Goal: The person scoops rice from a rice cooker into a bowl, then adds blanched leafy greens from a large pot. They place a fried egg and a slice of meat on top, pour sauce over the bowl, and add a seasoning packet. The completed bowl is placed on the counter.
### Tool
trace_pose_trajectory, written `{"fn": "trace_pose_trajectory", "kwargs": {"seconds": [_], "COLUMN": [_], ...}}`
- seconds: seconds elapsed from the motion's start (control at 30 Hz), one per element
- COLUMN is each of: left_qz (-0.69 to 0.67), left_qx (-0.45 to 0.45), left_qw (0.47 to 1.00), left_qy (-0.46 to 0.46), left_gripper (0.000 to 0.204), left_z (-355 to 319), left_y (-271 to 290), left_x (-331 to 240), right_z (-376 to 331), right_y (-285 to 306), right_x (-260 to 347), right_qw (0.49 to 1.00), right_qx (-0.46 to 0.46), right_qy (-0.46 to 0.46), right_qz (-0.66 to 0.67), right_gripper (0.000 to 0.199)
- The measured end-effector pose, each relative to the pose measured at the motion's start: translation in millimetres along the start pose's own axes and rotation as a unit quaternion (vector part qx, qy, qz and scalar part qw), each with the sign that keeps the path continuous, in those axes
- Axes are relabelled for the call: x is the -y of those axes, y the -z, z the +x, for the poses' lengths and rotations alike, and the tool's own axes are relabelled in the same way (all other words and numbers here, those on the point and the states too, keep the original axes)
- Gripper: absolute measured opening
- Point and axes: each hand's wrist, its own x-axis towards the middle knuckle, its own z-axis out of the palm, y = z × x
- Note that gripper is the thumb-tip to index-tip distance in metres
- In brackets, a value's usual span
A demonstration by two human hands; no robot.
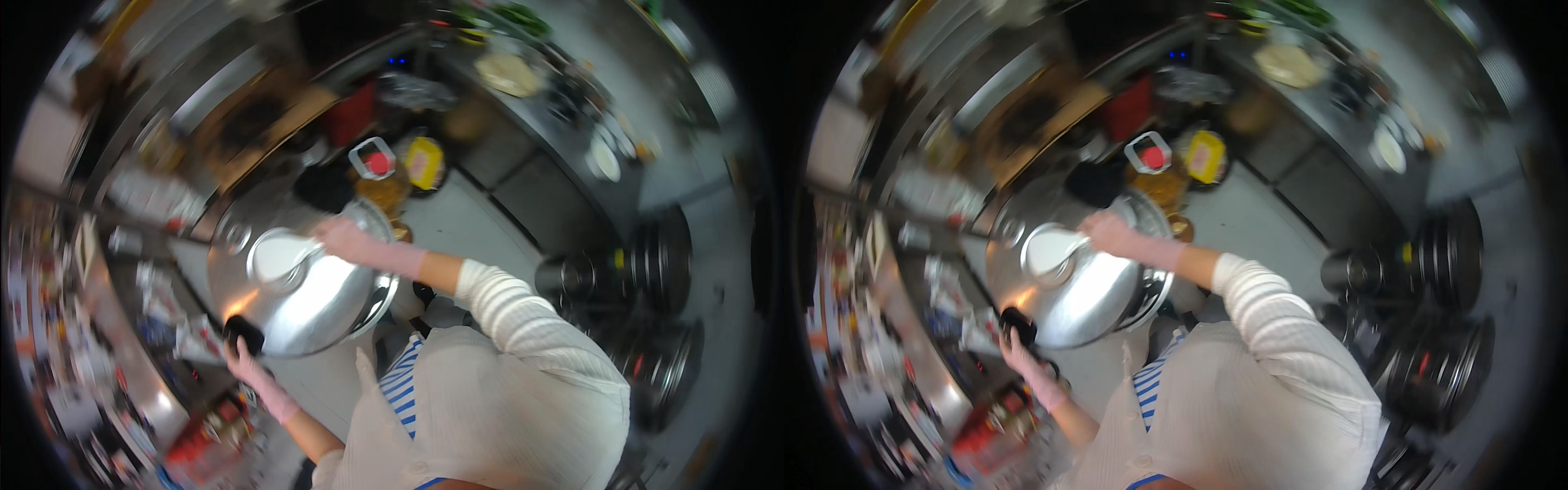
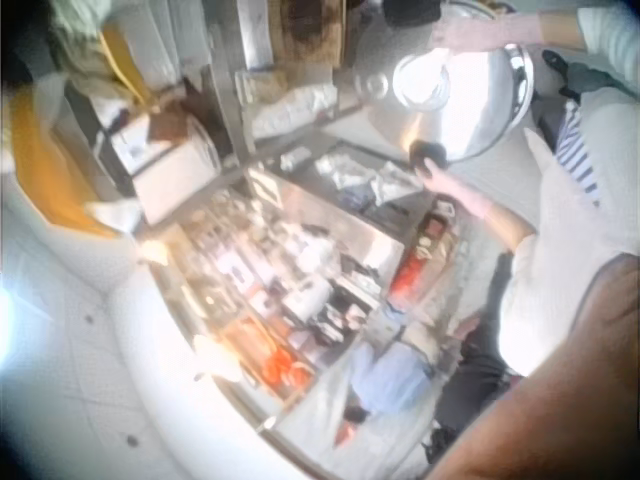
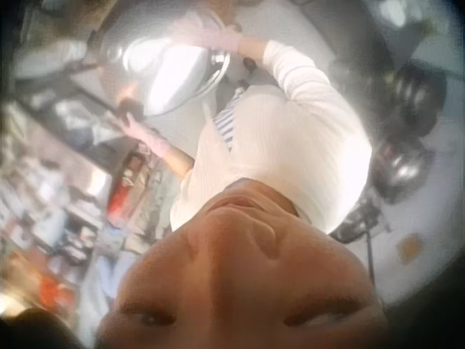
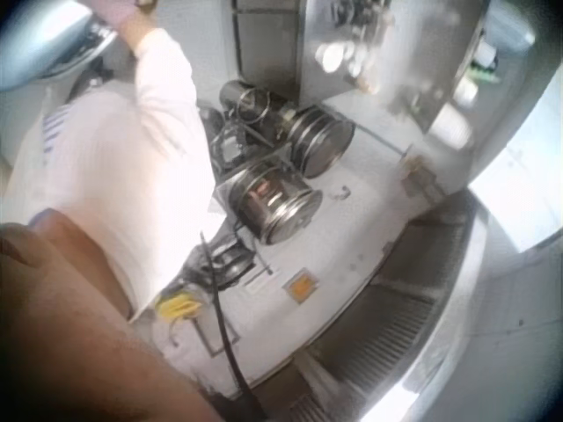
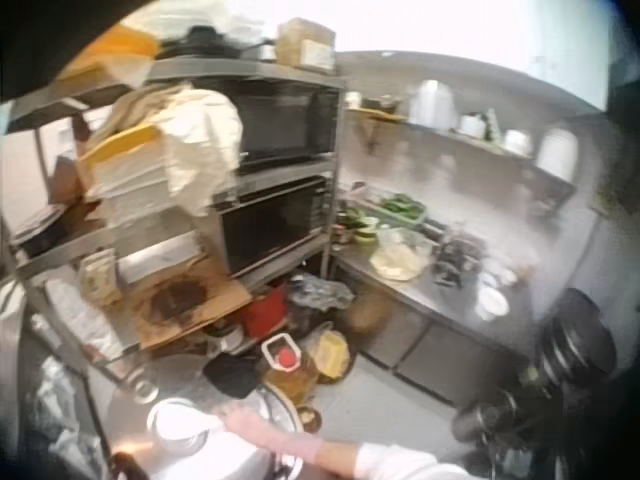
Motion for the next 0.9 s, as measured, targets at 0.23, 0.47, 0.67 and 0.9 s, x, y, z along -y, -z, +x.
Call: {"fn": "trace_pose_trajectory", "kwargs": {"seconds": [0.23, 0.47, 0.67, 0.9], "left_qz": [0.367, 0.054, 0.045, 0.090], "left_qx": [-0.089, 0.302, 0.485, 0.447], "left_qw": [0.882, 0.883, 0.765, 0.758], "left_qy": [-0.282, -0.355, -0.422, -0.467], "left_gripper": [0.048, 0.036, 0.031, 0.022], "left_z": [-37.7, -232.5, -383.5, -357.7], "left_y": [-101.4, -383.6, -544.6, -702.1], "left_x": [-119.8, -214.5, -236.2, -285.9], "right_z": [-128.1, -386.5, -588.6, -659.1], "right_y": [38.9, 64.8, 91.6, 101.8], "right_x": [-54.1, -168.7, -232.8, -280.3], "right_qw": [0.989, 0.910, 0.802, 0.757], "right_qx": [-0.106, -0.064, -0.104, -0.038], "right_qy": [-0.078, -0.392, -0.585, -0.648], "right_qz": [0.067, 0.118, 0.054, 0.074], "right_gripper": [0.053, 0.047, 0.043, 0.042]}}
